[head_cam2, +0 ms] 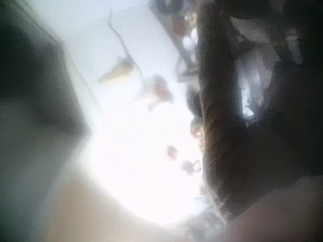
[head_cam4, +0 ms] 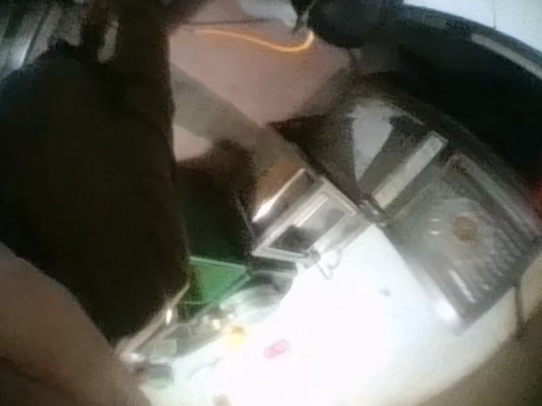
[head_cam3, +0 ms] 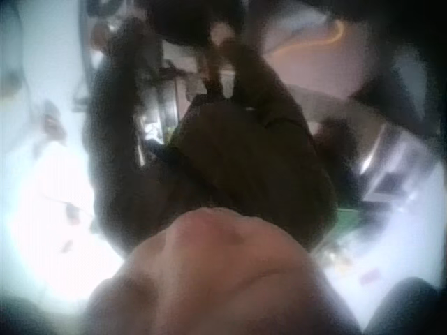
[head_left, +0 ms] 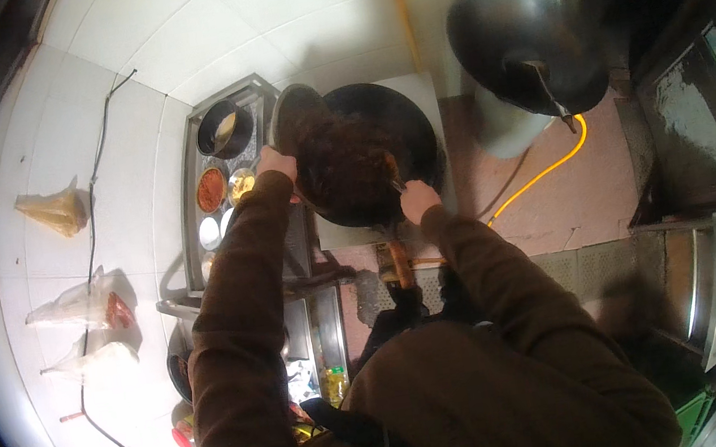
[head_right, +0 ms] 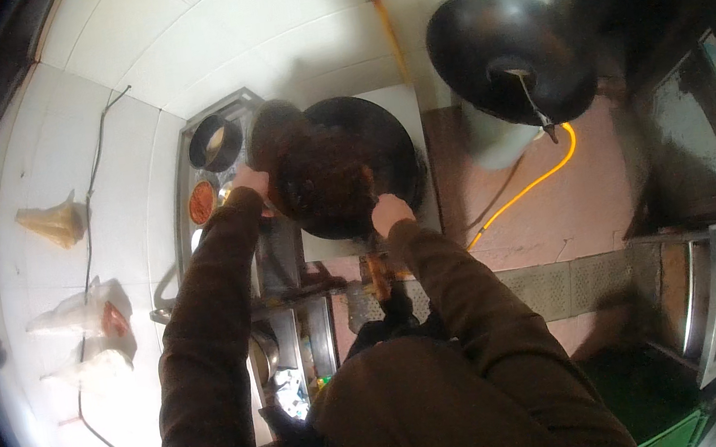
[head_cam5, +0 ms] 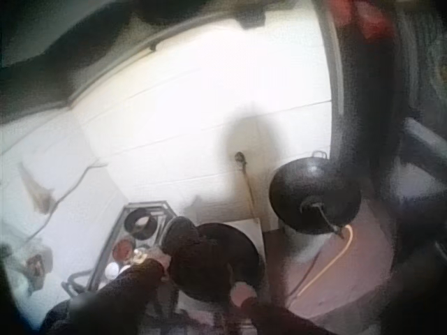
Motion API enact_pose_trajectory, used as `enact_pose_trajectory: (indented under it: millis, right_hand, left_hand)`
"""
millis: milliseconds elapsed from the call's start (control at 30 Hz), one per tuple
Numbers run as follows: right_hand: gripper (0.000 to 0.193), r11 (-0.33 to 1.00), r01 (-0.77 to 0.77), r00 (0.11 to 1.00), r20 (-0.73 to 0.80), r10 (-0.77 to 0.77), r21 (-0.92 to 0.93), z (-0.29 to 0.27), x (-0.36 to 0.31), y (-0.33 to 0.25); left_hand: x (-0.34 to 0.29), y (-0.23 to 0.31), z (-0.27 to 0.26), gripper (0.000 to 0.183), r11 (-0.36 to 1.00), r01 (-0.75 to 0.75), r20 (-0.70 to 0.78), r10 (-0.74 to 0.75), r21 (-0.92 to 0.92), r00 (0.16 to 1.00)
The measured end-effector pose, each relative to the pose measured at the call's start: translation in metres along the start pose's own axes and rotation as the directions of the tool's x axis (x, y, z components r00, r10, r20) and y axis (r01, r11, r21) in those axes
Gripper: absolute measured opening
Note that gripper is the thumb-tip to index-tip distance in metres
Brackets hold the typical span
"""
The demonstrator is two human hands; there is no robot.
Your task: The person stirs a dark stew in a wok, transfers portions into a metal bowl, and adds a reddish-orange grainy ingredient from another bowl. They use a ladle and a long-handled spoon to mix and serve the food in a commercial kitchen.
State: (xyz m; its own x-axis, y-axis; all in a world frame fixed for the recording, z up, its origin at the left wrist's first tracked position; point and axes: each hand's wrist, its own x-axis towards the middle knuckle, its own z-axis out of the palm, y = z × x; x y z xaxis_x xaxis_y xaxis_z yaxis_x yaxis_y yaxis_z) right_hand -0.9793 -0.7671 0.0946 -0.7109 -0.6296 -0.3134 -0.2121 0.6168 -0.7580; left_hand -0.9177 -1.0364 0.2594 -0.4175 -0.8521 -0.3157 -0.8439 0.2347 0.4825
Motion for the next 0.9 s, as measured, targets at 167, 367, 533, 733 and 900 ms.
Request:
enact_pose_trajectory:
  millis: [167, 367, 533, 733, 900]
  right_hand:
    - [0.029, 0.993, -0.119, 0.992, -0.037, 0.118, -0.026, -0.016, -0.012, -0.01]
    - [0.027, 0.977, -0.118, 0.993, -0.018, 0.116, -0.177, -0.042, -0.027, -0.026]
    - [0.025, 0.971, 0.109, 0.981, -0.132, -0.139, -0.211, -0.067, -0.025, -0.04]
    - [0.019, 0.843, 0.382, 0.816, -0.289, -0.5, -0.379, -0.11, 0.003, -0.094]
    - [0.017, 0.698, 0.33, 0.789, -0.221, -0.573, -0.635, -0.102, 0.035, -0.119]
  left_hand:
    - [-0.031, 0.048, -0.022, 0.054, 0.921, -0.256, -0.069, 0.288, 0.294, 0.955]
    - [-0.05, 0.052, -0.032, 0.07, 0.845, -0.355, -0.048, 0.406, 0.399, 0.913]
    - [-0.077, 0.037, -0.043, 0.081, 0.761, -0.471, -0.092, 0.562, 0.447, 0.822]
    - [-0.091, 0.01, -0.03, 0.082, 0.83, -0.479, -0.093, 0.522, 0.287, 0.848]
    - [-0.103, 0.001, -0.019, 0.079, 0.919, -0.391, -0.134, 0.394, 0.049, 0.91]
